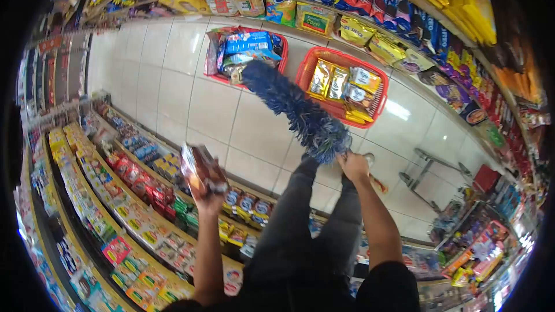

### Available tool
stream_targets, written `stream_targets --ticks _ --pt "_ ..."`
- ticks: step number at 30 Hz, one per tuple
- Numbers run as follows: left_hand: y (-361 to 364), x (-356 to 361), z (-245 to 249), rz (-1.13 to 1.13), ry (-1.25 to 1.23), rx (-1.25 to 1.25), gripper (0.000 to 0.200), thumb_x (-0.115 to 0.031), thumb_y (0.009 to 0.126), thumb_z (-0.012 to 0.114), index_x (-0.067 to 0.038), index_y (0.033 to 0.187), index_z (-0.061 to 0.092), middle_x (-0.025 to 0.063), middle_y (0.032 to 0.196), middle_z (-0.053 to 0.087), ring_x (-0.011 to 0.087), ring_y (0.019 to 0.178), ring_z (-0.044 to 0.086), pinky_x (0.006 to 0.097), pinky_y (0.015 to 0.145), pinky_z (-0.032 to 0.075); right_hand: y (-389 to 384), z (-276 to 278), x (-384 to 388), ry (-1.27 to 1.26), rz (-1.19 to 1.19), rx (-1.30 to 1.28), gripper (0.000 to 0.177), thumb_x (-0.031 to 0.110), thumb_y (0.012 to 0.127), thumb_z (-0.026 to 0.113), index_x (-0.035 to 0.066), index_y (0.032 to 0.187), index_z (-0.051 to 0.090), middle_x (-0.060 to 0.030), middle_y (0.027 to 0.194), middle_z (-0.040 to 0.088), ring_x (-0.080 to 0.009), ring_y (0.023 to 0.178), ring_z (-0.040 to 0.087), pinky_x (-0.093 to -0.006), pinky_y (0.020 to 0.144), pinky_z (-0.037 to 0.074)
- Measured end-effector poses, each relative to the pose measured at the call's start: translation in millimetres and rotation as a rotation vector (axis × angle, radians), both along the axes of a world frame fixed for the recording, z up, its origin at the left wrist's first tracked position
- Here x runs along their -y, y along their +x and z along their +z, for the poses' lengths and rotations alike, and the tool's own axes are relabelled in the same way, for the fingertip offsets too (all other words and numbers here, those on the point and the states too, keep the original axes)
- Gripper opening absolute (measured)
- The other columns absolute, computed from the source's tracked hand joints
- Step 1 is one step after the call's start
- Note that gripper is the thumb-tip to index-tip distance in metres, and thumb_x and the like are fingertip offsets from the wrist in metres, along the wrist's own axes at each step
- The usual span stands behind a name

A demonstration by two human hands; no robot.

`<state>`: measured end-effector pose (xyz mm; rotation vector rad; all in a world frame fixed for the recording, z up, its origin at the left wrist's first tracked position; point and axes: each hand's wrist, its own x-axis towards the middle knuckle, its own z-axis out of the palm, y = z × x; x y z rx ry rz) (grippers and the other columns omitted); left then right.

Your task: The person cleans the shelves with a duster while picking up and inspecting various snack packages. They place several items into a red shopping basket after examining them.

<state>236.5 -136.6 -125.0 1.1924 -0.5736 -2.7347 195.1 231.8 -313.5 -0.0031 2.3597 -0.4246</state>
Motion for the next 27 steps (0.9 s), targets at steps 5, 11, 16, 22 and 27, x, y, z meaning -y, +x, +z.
stream_targets --ticks 5,11,16,22,27 --pt "9 -27 -42 0.0 0.135 0.137 0.053 -0.058 0.085 0.046 -0.023 0.124 0.053 0.003 0.121 0.057 0.0294 0.105 0.056 0.0479 0.091 0.042 -84 -108 101 -0.169 -0.013 -0.081 0.055 0.051 0.081 0.051 0.01 0.119 0.05 -0.0175 0.08 0.065 -0.0345 0.074 0.063 -0.0453 0.067 0.05" --pt "58 -48 -99 -0.202 0.318 0.384 0.071 -0.064 0.084 0.042 -0.014 0.134 0.038 0.0167 0.122 0.051 0.0355 0.103 0.055 0.0494 0.083 0.048 -135 -187 154 0.139 -0.158 -0.097 0.033 0.018 0.081 0.053 0.009 0.112 0.053 -0.0158 0.11 0.056 -0.0314 0.109 0.052 -0.0511 0.095 0.035" --pt "55 -64 -91 -0.362 0.066 0.546 0.058 -0.051 0.093 0.035 -0.011 0.135 0.035 0.0121 0.131 0.046 0.0302 0.119 0.046 0.0482 0.098 0.038 -103 -198 118 -0.005 -0.039 0.05 0.041 0.021 0.081 0.053 0.008 0.119 0.048 -0.0181 0.116 0.055 -0.0328 0.111 0.052 -0.0517 0.097 0.034" --pt "2 -67 -73 -0.593 -0.061 0.339 0.043 -0.027 0.092 0.051 -0.007 0.129 0.041 0.0082 0.122 0.053 0.0221 0.108 0.055 0.0395 0.092 0.044 -23 -88 73 -0.427 -0.313 -0.011 0.032 0.032 0.087 0.054 0.005 0.102 0.059 -0.0223 0.093 0.062 -0.0347 0.089 0.061 -0.0388 0.077 0.048" --pt "-87 -119 -9 -0.763 -0.397 0.09 0.059 -0.022 0.089 0.057 -0.009 0.137 0.025 0.0076 0.125 0.048 0.018 0.111 0.05 0.0327 0.091 0.044 -35 141 50 -0.991 -0.91 -0.097 0.035 0.018 0.087 0.057 0.001 0.117 0.051 -0.0112 0.106 0.059 -0.0218 0.102 0.056 -0.0308 0.088 0.042"
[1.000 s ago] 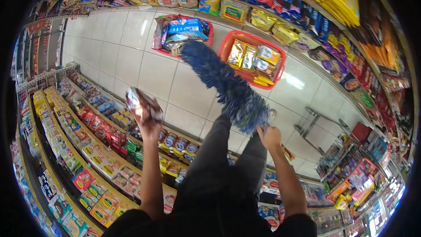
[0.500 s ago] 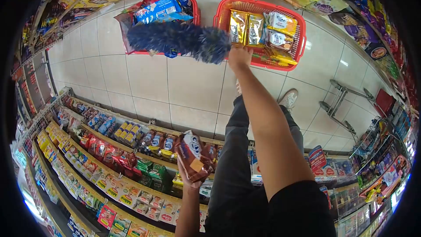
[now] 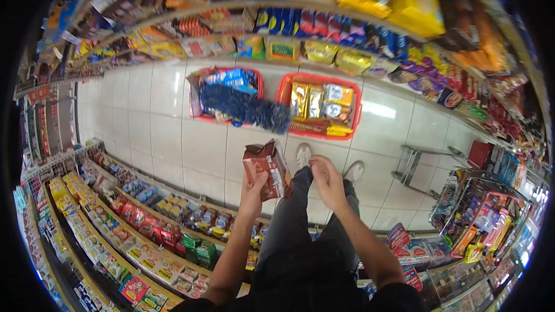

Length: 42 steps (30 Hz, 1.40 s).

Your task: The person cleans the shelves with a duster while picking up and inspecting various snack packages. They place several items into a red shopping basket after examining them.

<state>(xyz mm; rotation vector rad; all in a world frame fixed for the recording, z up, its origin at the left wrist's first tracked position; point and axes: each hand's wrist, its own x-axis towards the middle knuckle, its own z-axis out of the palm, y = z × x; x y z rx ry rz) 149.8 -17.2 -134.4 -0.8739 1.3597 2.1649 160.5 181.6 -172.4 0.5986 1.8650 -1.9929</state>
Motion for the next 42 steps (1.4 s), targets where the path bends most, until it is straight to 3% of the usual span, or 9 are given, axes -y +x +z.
stream_targets --ticks 4,8,11,15,20,23,27,32,42 --pt "-39 -74 62 -0.19 0.127 -0.271 0.072 -0.042 0.091 0.049 -0.013 0.144 0.01 0.0115 0.141 0.028 0.0228 0.127 0.033 0.0395 0.098 0.035 -16 137 -38 0.446 0.228 -0.514 0.086 0.02 0.065 0.08 -0.002 0.133 0.032 -0.0177 0.128 0.045 -0.0261 0.117 0.047 -0.0364 0.096 0.038" --pt "-42 -144 174 -0.6 0.2 -0.517 0.086 -0.057 0.086 0.044 -0.01 0.145 0.003 0.0116 0.147 0.016 0.0259 0.132 0.024 0.0426 0.102 0.028 9 200 -95 0.245 -0.257 -0.45 0.103 0.013 0.059 0.083 -0.004 0.137 0.018 -0.0166 0.126 0.045 -0.0246 0.116 0.047 -0.0364 0.097 0.038" --pt "-35 -184 220 -0.791 0.318 -0.639 0.084 -0.041 0.081 0.062 -0.008 0.143 0.016 0.0127 0.14 0.029 0.0264 0.122 0.038 0.0393 0.101 0.03 48 238 -158 -0.215 -0.491 -0.51 0.085 0.009 0.069 0.074 -0.005 0.136 0.023 -0.0122 0.125 0.047 -0.0203 0.112 0.05 -0.0332 0.095 0.04" --pt "-31 -257 231 -0.779 0.293 -0.693 0.087 -0.033 0.077 0.069 -0.009 0.143 0.017 0.0143 0.134 0.039 0.0247 0.119 0.044 0.0374 0.098 0.036 115 279 -245 -0.701 -0.458 -0.264 0.074 0.056 0.079 0.054 0.006 0.131 0.039 -0.013 0.125 0.053 -0.0279 0.11 0.055 -0.0414 0.089 0.048" --pt "-9 -337 237 -1.092 0.83 -0.371 0.076 -0.031 0.081 0.067 -0.005 0.14 0.027 0.0123 0.13 0.045 0.0172 0.115 0.049 0.0283 0.095 0.042 163 303 -302 -0.802 -0.465 -0.04 0.088 0.076 0.079 0.026 0.004 0.127 0.042 -0.0251 0.104 0.06 -0.0326 0.06 0.065 -0.034 0.036 0.053" --pt "13 -378 241 -1.008 0.694 -0.376 0.054 -0.027 0.088 0.059 -0.005 0.133 0.039 0.0059 0.115 0.056 0.0132 0.103 0.056 0.0262 0.089 0.046 189 296 -321 -0.78 -0.553 -0.113 0.096 0.079 0.077 0.023 0.001 0.133 0.031 -0.0227 0.107 0.058 -0.0314 0.063 0.065 -0.0327 0.04 0.055" --pt "27 -413 229 -0.968 0.545 -0.281 0.046 -0.027 0.092 0.053 -0.009 0.132 0.041 0.0046 0.113 0.056 0.0115 0.102 0.055 0.0264 0.086 0.047 200 261 -341 0.006 -0.793 -0.27 0.082 0.066 0.084 0.037 0.006 0.138 0.024 -0.0189 0.12 0.05 -0.0246 0.095 0.06 -0.0286 0.072 0.053" --pt "14 -451 218 -1.036 0.556 -0.117 0.053 -0.029 0.093 0.05 -0.016 0.14 0.027 0.0061 0.117 0.053 0.0173 0.105 0.054 0.033 0.086 0.048 182 255 -375 -0.068 -0.88 -0.353 0.069 0.002 0.077 0.069 -0.002 0.134 0.03 -0.0146 0.115 0.053 -0.0198 0.108 0.052 -0.0315 0.093 0.041" --pt "-85 -534 214 -1.404 0.355 -0.632 0.096 0.002 0.069 0.074 -0.014 0.144 0.016 0.0106 0.135 0.038 0.0206 0.123 0.039 0.0352 0.1 0.036 106 248 -463 -0.085 -0.885 -0.375 0.047 0.009 0.082 0.066 -0.002 0.124 0.047 -0.0078 0.116 0.055 -0.0146 0.1 0.056 -0.0282 0.086 0.045"
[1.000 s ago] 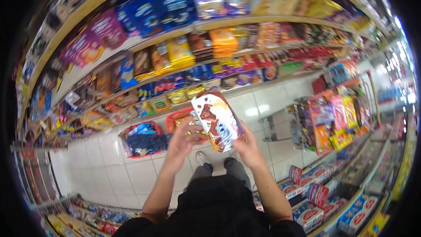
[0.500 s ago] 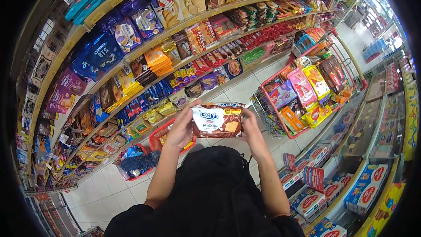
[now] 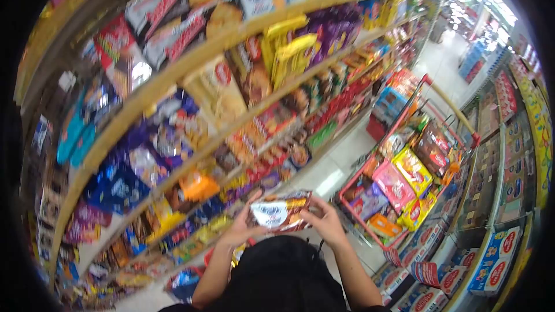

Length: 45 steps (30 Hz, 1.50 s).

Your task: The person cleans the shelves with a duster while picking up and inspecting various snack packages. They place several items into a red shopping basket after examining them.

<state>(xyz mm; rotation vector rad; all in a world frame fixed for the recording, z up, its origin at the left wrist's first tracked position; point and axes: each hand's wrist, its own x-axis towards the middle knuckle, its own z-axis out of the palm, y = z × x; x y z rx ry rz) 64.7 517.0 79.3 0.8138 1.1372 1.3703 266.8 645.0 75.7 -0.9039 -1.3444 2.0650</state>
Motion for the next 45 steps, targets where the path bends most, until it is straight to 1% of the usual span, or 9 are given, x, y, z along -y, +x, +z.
stream_targets --ticks 5,8,15,20,27,30,33,35,45 --pt "-51 -27 16 0.017 -0.022 -0.008 0.094 0.002 0.07 0.074 -0.011 0.144 0.017 0.0117 0.135 0.038 0.0203 0.12 0.043 0.0348 0.101 0.036 -46 13 -24 0.015 0.017 -0.024 0.052 0.015 0.082 0.067 0.002 0.127 0.044 -0.0081 0.116 0.053 -0.0153 0.098 0.056 -0.0283 0.08 0.047" --pt "-57 -38 42 0.004 0.016 0.032 0.094 0.003 0.07 0.073 -0.011 0.144 0.017 0.0115 0.134 0.039 0.0202 0.12 0.042 0.0348 0.101 0.035 -60 14 -38 0.051 0.048 -0.06 0.057 0.017 0.081 0.07 0.002 0.128 0.042 -0.0091 0.118 0.053 -0.0176 0.104 0.053 -0.0302 0.085 0.045" --pt "-53 -59 29 0.16 0.053 0.113 0.092 0.003 0.071 0.071 -0.008 0.143 0.015 0.0129 0.135 0.038 0.0208 0.119 0.044 0.034 0.1 0.036 -74 29 -79 0.099 0.14 -0.011 0.059 0.019 0.08 0.071 0.0 0.127 0.041 -0.0114 0.12 0.053 -0.0198 0.112 0.05 -0.0327 0.094 0.041" --pt "-49 -99 49 0.22 0.13 -0.041 0.092 0.002 0.072 0.072 -0.005 0.141 0.012 0.0161 0.13 0.04 0.0223 0.118 0.044 0.0346 0.097 0.039 -88 40 -119 0.178 0.157 -0.111 0.06 0.016 0.079 0.072 -0.001 0.126 0.04 -0.0134 0.119 0.053 -0.0216 0.114 0.049 -0.034 0.095 0.04" --pt "-41 -226 120 0.199 0.359 -0.474 0.093 -0.006 0.066 0.079 0.001 0.137 0.019 0.0183 0.128 0.041 0.024 0.118 0.045 0.036 0.098 0.039 -64 103 -255 0.583 0.134 -0.087 0.077 0.014 0.071 0.078 -0.001 0.133 0.035 -0.012 0.114 0.055 -0.0193 0.105 0.054 -0.0339 0.091 0.043" --pt "-23 -307 163 0.195 0.454 -0.348 0.093 -0.003 0.068 0.077 0.0 0.138 0.017 0.0183 0.13 0.039 0.0243 0.118 0.045 0.0365 0.098 0.039 -58 147 -304 0.555 -0.117 -0.282 0.077 0.008 0.076 0.072 0.0 0.138 0.027 -0.0128 0.118 0.052 -0.0193 0.105 0.054 -0.034 0.091 0.043" --pt "-4 -391 212 0.182 0.565 -0.239 0.091 0.003 0.071 0.071 -0.004 0.14 0.012 0.0183 0.132 0.035 0.0243 0.118 0.045 0.0365 0.097 0.04 -52 188 -351 0.842 -0.307 -0.338 0.074 0.003 0.077 0.069 -0.003 0.137 0.026 -0.0165 0.132 0.042 -0.0211 0.119 0.045 -0.0336 0.097 0.039" --pt "3 -435 237 0.125 0.562 -0.104 0.09 0.004 0.073 0.069 -0.006 0.141 0.012 0.0184 0.13 0.037 0.0243 0.117 0.046 0.0366 0.097 0.04 -48 216 -380 0.831 -0.462 -0.361 0.071 0.003 0.077 0.069 -0.003 0.136 0.03 -0.0161 0.131 0.043 -0.0207 0.119 0.045 -0.0335 0.098 0.038" --pt "8 -573 299 0.12 0.555 -0.202 0.089 -0.007 0.068 0.076 -0.004 0.139 0.022 0.02 0.119 0.048 0.0215 0.105 0.053 0.033 0.088 0.046 -41 256 -533 0.878 -0.512 -0.423 0.046 0.01 0.085 0.062 -0.009 0.123 0.045 -0.0132 0.114 0.057 -0.0162 0.103 0.055 -0.0288 0.089 0.044"
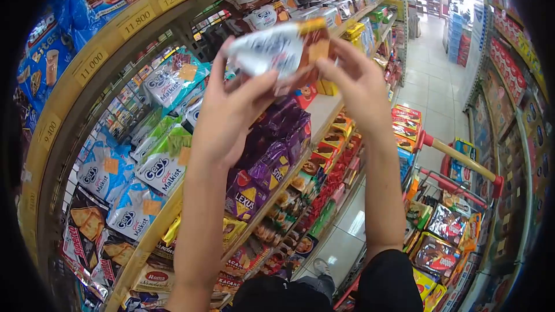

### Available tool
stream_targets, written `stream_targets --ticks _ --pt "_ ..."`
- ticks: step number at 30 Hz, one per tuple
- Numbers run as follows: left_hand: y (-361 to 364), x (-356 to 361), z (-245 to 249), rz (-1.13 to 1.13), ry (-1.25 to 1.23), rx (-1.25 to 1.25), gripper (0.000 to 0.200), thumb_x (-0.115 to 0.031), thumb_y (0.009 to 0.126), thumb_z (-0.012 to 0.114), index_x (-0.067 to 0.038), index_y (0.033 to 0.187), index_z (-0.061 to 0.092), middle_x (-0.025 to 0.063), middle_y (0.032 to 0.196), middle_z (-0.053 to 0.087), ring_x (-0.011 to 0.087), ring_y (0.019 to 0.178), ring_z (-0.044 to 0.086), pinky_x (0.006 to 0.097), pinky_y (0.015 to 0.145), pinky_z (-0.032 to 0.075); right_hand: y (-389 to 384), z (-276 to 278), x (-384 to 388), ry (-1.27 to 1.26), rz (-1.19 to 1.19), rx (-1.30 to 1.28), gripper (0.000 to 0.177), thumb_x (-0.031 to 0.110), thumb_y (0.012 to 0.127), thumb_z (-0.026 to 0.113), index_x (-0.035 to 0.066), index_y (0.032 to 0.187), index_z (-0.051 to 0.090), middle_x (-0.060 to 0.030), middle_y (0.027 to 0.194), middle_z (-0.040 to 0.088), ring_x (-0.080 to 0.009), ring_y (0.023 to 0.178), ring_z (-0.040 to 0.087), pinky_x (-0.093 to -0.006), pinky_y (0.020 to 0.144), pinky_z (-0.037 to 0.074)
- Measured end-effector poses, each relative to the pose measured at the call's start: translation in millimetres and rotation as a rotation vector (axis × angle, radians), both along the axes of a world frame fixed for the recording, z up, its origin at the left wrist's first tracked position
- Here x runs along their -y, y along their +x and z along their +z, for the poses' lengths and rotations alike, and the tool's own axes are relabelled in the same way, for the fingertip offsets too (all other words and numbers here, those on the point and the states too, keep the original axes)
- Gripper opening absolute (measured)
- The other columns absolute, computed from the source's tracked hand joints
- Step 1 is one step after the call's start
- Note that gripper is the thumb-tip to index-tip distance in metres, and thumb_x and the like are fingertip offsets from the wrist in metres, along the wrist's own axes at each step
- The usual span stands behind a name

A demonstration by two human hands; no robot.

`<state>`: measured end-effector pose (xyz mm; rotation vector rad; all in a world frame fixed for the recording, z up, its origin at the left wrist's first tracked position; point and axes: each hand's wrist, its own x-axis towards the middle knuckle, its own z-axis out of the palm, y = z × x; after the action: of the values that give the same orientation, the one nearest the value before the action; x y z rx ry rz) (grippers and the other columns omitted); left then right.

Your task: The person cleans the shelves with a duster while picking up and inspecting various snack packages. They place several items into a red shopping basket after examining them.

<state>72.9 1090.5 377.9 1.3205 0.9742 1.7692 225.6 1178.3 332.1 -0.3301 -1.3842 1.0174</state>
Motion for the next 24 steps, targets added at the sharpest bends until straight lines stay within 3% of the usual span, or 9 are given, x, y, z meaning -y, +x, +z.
stream_targets --ticks 1,2,4,6,9,12,14,16,24 --pt "0 -27 13 0.15 0.076 -0.223 0.09 -0.01 0.067 0.077 -0.003 0.138 0.023 0.0195 0.118 0.051 0.0206 0.103 0.054 0.032 0.087 0.047 1 14 -46 0.006 0.103 -0.014 0.045 0.015 0.086 0.061 -0.009 0.122 0.048 -0.0125 0.113 0.059 -0.0154 0.1 0.057 -0.027 0.088 0.044" --pt "-1 -52 26 0.284 0.146 -0.44 0.091 -0.013 0.065 0.078 -0.001 0.138 0.024 0.019 0.116 0.053 0.0197 0.102 0.056 0.031 0.085 0.047 -4 21 -69 0.052 0.015 -0.056 0.045 0.017 0.085 0.062 -0.008 0.121 0.049 -0.0125 0.112 0.059 -0.015 0.099 0.057 -0.0257 0.087 0.044" --pt "-7 -95 46 0.359 0.083 -0.56 0.082 -0.017 0.063 0.079 0.002 0.13 0.038 0.0154 0.107 0.061 0.0187 0.095 0.06 0.0302 0.082 0.047 -8 38 -108 0.085 -0.007 -0.002 0.047 0.019 0.085 0.063 -0.005 0.123 0.05 -0.0139 0.113 0.059 -0.0167 0.102 0.056 -0.0273 0.088 0.043" --pt "-19 -139 62 0.264 -0.049 -0.54 0.063 -0.023 0.063 0.08 0.003 0.114 0.056 0.0142 0.099 0.065 0.0219 0.09 0.063 0.0308 0.081 0.049 -16 50 -151 0.103 -0.089 0.079 0.049 0.021 0.084 0.063 -0.004 0.124 0.05 -0.0141 0.113 0.059 -0.0171 0.103 0.055 -0.0281 0.088 0.042" --pt "-38 -189 70 0.443 -0.159 -0.701 0.052 -0.034 0.06 0.08 0.001 0.096 0.066 0.0144 0.097 0.066 0.0244 0.089 0.064 0.0329 0.081 0.049 -33 57 -214 0.075 -0.092 0.198 0.05 0.024 0.085 0.064 0.001 0.127 0.049 -0.0088 0.113 0.06 -0.0146 0.105 0.053 -0.0267 0.09 0.04" --pt "-53 -217 65 0.543 -0.108 -0.836 0.056 -0.043 0.057 0.08 -0.001 0.092 0.068 0.018 0.1 0.065 0.0274 0.093 0.064 0.0343 0.083 0.049 -45 65 -206 0.048 -0.107 0.222 0.049 0.027 0.085 0.063 0.0 0.124 0.052 -0.0118 0.113 0.06 -0.0156 0.103 0.054 -0.0283 0.088 0.04" --pt "-57 -214 62 0.63 -0.209 -0.997 0.063 -0.049 0.057 0.078 0.001 0.095 0.067 0.0209 0.1 0.064 0.0286 0.096 0.062 0.0348 0.085 0.048 -48 62 -221 0.143 -0.247 0.453 0.041 0.028 0.086 0.059 -0.002 0.114 0.058 -0.0128 0.106 0.064 -0.0182 0.1 0.058 -0.0282 0.085 0.043" --pt "-47 -194 71 0.652 -0.404 -1.079 0.069 -0.055 0.06 0.074 0.002 0.098 0.065 0.0212 0.103 0.063 0.0288 0.1 0.061 0.0354 0.086 0.048 -60 49 -236 0.148 -0.274 0.448 0.039 0.027 0.082 0.058 -0.003 0.108 0.062 -0.0144 0.094 0.067 -0.0197 0.086 0.063 -0.0296 0.077 0.047" --pt "-51 -187 81 0.76 -0.529 -1.419 0.07 -0.056 0.066 0.07 -0.003 0.11 0.062 0.0162 0.114 0.06 0.0282 0.104 0.059 0.0374 0.085 0.048 -56 40 -240 0.216 -0.237 0.482 0.044 0.032 0.08 0.064 -0.002 0.107 0.062 -0.0164 0.096 0.067 -0.0219 0.087 0.065 -0.0307 0.078 0.049"
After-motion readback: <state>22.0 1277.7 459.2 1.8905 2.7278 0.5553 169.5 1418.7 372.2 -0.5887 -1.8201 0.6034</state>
